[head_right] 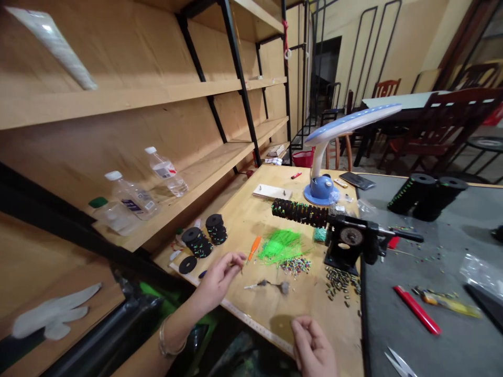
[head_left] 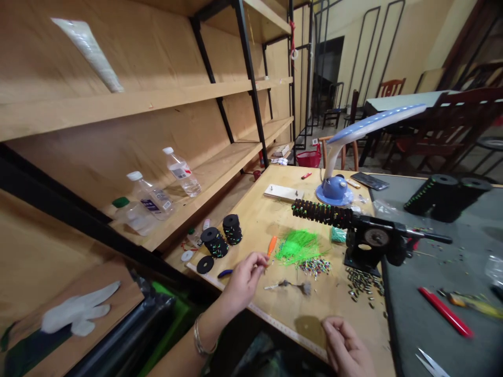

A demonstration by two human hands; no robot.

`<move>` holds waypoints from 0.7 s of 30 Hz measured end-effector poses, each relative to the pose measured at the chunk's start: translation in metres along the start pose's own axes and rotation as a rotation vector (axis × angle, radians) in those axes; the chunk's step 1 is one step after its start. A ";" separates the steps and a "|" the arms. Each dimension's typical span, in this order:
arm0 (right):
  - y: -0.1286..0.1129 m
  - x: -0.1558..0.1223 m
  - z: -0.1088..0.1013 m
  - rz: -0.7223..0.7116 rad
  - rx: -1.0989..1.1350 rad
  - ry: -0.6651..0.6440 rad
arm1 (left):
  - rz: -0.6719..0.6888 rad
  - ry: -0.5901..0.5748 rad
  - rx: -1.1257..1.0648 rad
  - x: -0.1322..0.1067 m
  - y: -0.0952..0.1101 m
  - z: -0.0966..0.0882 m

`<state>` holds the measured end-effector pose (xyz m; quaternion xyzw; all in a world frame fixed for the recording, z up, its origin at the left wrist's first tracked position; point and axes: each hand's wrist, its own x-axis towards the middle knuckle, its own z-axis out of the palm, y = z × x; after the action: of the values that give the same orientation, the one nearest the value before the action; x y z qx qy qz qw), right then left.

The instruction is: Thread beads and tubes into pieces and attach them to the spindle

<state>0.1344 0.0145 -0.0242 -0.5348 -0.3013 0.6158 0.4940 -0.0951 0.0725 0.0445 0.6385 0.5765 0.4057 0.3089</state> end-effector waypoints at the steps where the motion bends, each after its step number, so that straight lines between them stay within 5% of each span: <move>1: -0.002 0.000 0.004 -0.013 0.020 -0.022 | -0.041 -0.070 -0.122 -0.006 0.004 0.010; 4: -0.010 0.001 0.012 -0.036 0.044 -0.096 | -0.186 -0.222 -0.356 -0.024 0.012 0.040; 9: -0.010 0.005 0.011 -0.033 0.040 -0.106 | -0.334 -0.251 -0.574 -0.051 0.015 0.076; 21: -0.002 -0.009 0.003 0.012 -0.023 -0.124 | -0.286 -0.218 -0.459 -0.067 0.018 0.093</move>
<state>0.1311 0.0073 -0.0183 -0.5029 -0.3352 0.6471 0.4647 -0.0051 0.0109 0.0041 0.5037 0.5173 0.4071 0.5595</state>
